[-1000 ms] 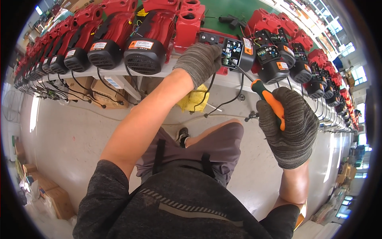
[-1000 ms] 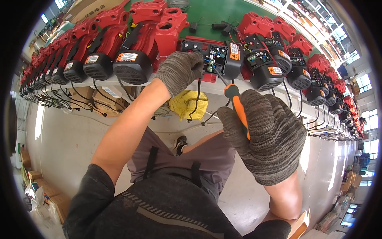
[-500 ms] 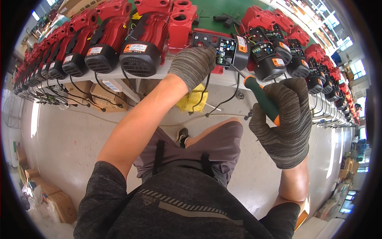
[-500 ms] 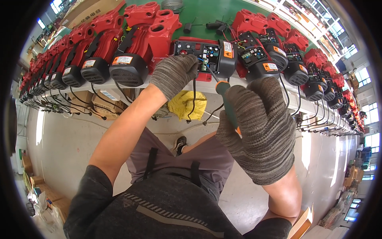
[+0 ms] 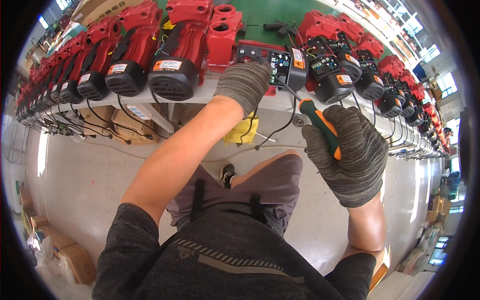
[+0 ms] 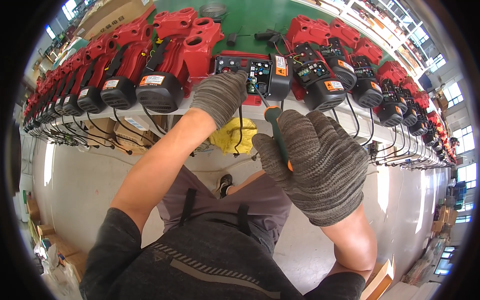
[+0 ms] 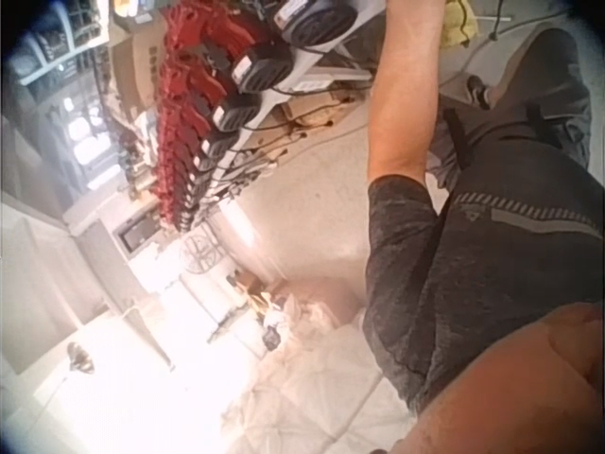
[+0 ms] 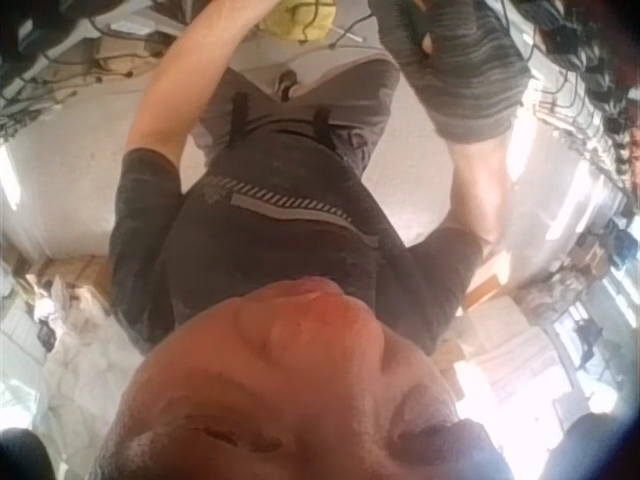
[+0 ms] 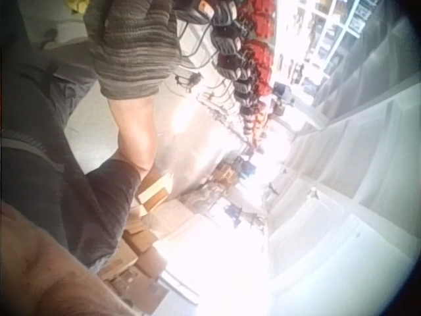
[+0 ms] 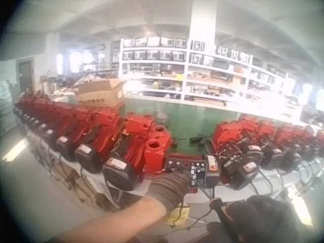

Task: The person connects wires to a terminal block inside a control panel on a red pump using a screwdriver.

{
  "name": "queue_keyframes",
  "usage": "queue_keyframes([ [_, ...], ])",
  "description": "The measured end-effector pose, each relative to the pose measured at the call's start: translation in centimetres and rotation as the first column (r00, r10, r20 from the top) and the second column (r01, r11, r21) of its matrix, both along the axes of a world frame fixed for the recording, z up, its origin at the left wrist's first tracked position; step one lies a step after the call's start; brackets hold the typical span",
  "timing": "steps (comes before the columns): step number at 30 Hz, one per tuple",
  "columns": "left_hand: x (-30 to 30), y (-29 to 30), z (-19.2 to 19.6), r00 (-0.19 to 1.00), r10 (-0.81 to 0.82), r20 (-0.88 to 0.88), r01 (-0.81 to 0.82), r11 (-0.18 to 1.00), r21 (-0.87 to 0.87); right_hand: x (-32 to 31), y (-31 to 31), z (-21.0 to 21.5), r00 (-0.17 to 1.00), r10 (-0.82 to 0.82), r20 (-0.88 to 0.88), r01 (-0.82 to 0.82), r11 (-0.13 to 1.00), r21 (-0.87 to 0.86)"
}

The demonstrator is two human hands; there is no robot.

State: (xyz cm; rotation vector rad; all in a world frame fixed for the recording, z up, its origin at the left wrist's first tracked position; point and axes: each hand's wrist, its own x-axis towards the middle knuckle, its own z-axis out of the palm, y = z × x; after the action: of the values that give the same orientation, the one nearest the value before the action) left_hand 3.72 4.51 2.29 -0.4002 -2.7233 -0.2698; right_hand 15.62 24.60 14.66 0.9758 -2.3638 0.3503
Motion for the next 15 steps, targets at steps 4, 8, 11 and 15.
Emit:
queue_keyframes([
  [4, 0.6, -0.6, 0.7, 0.997, 0.025, 0.077, -0.037, 0.986, 0.164, 0.0, 0.2, -0.3, 1.000, -0.014, -0.017, 0.014, 1.000, -0.004],
  [8, 0.4, -1.3, -0.2, 0.999, -0.015, 0.048, 0.000, 0.956, 0.294, 0.0, 0.1, -0.3, 0.999, -0.021, -0.029, 0.020, 1.000, -0.014],
  [11, 0.6, -1.4, 0.0, 0.998, -0.041, 0.048, 0.020, 0.930, 0.366, -0.2, 0.2, -0.5, 0.999, -0.026, -0.043, 0.024, 0.999, -0.034],
  [15, 0.5, -1.0, 0.1, 0.999, 0.000, 0.042, -0.013, 0.946, 0.324, -0.1, 0.0, -0.1, 0.999, -0.017, -0.028, 0.016, 1.000, -0.012],
])
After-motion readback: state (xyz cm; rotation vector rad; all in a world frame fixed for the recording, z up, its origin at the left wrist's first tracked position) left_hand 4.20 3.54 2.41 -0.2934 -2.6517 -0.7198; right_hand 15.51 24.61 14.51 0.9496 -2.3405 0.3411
